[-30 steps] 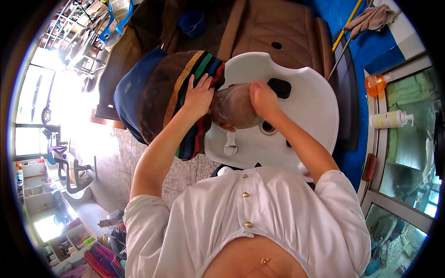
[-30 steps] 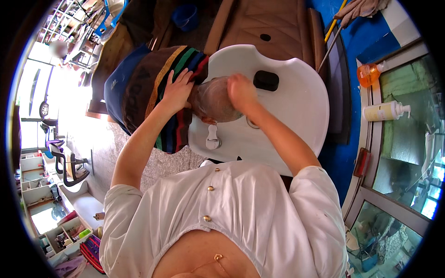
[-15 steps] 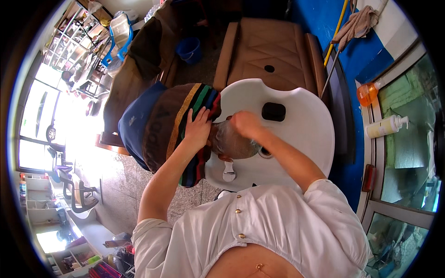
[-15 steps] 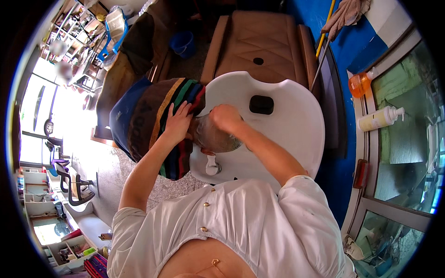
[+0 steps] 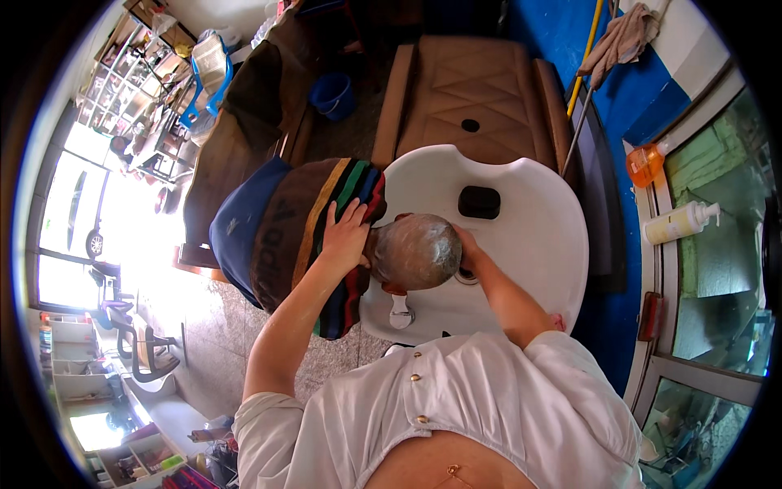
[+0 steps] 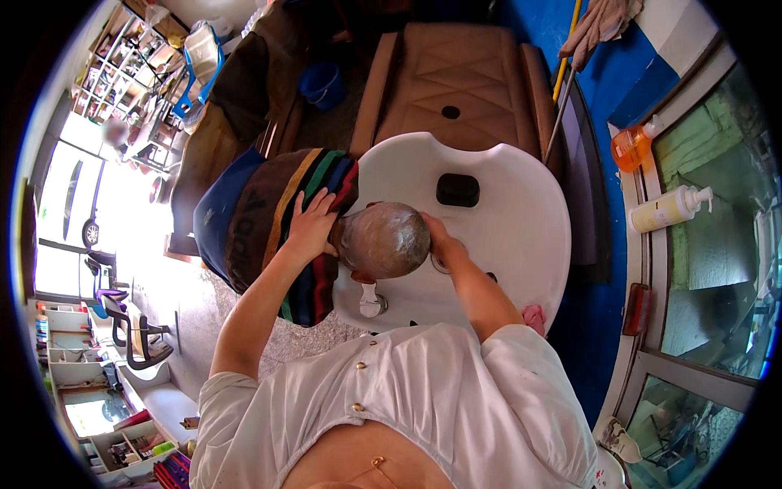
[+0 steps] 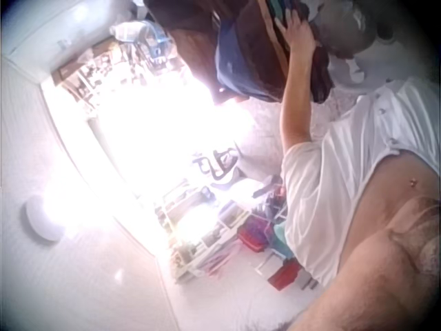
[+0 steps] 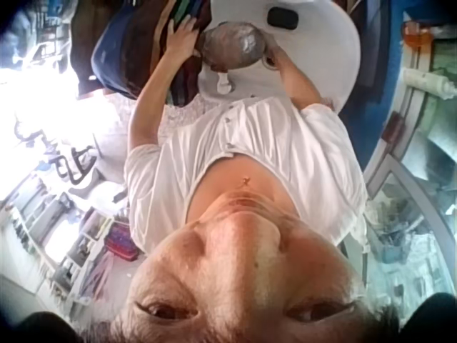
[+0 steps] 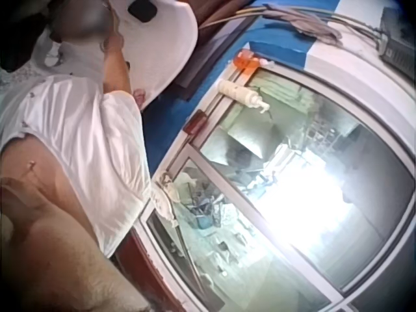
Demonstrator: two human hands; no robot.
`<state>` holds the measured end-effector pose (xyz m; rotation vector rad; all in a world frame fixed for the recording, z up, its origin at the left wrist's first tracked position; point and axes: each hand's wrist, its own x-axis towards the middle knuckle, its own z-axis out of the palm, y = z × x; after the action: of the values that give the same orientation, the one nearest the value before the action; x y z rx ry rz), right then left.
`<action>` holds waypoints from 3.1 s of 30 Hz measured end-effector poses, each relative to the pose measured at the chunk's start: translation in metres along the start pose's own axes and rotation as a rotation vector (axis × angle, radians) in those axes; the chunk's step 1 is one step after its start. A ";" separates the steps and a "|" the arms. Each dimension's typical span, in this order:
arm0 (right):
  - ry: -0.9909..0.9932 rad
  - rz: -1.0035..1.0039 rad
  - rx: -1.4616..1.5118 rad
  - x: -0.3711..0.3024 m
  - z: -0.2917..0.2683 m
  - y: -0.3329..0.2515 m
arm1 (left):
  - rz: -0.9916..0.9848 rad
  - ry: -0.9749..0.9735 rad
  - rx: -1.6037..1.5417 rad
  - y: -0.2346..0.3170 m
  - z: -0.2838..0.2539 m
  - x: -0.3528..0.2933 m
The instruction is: The person washes another person's hair at a salon sink by wetting the hair with a sprayer, applying shampoo, scrubbing the scalp with their hands, and rinsing the hair clean before drying it with a towel.
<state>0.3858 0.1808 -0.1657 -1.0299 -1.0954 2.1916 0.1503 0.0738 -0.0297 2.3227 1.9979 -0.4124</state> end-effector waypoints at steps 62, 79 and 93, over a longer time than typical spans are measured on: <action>0.673 -0.932 -1.183 -0.049 0.049 -0.004 | 0.155 0.043 -0.043 -0.006 0.014 0.017; 1.221 -0.716 -0.137 -0.017 0.079 0.062 | 0.180 -0.019 -0.026 -0.001 0.007 0.017; 0.971 -0.705 -0.470 -0.022 0.047 0.037 | 0.169 0.005 0.009 0.002 0.010 0.016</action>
<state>0.3583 0.1234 -0.1682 -1.3804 -1.2069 0.7174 0.1531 0.0864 -0.0430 2.4747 1.7857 -0.4061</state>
